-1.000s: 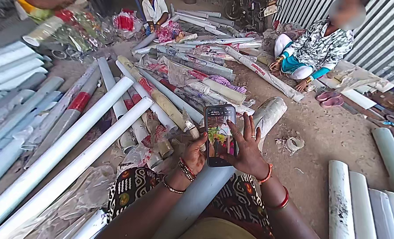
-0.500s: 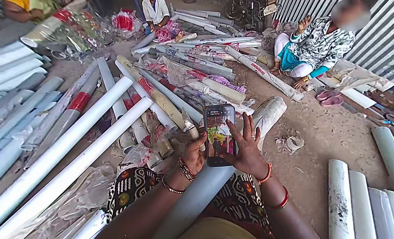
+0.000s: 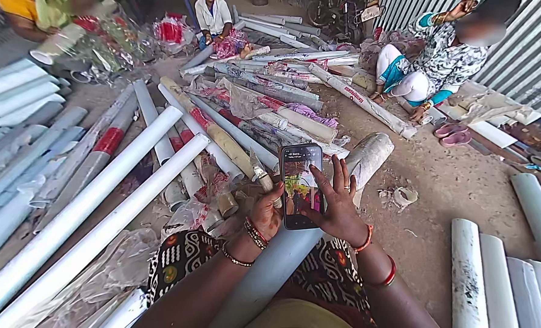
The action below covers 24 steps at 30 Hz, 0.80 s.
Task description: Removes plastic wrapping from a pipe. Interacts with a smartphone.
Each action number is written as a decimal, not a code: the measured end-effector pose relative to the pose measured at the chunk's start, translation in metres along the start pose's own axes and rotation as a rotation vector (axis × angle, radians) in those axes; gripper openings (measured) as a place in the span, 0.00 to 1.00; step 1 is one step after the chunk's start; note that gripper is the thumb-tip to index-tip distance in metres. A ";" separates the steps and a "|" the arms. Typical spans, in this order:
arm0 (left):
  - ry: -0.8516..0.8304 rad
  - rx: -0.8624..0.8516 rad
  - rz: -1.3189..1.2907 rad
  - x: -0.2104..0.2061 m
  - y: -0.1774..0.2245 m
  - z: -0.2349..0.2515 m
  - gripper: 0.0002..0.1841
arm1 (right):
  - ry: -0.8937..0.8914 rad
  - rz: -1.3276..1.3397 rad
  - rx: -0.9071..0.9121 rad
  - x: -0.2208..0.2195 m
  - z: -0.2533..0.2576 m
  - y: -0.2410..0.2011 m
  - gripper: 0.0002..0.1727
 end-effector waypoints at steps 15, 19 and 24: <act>0.017 0.000 -0.003 0.000 0.000 -0.001 0.13 | 0.015 0.003 0.011 0.000 0.000 -0.001 0.50; 0.008 -0.005 -0.003 0.000 0.000 0.000 0.14 | 0.003 0.012 -0.003 -0.001 0.000 0.001 0.50; 0.009 -0.005 0.009 0.001 0.000 0.000 0.13 | 0.008 0.011 0.002 0.000 0.000 0.001 0.49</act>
Point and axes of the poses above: each hand's wrist, its own z-axis towards the middle knuckle, its own x-axis out of the back of the hand, y = z × x, the point moved 10 cm from there along z, towards the middle knuckle, and after that the axes turned 13 degrees about z, right-handed, at the moved point
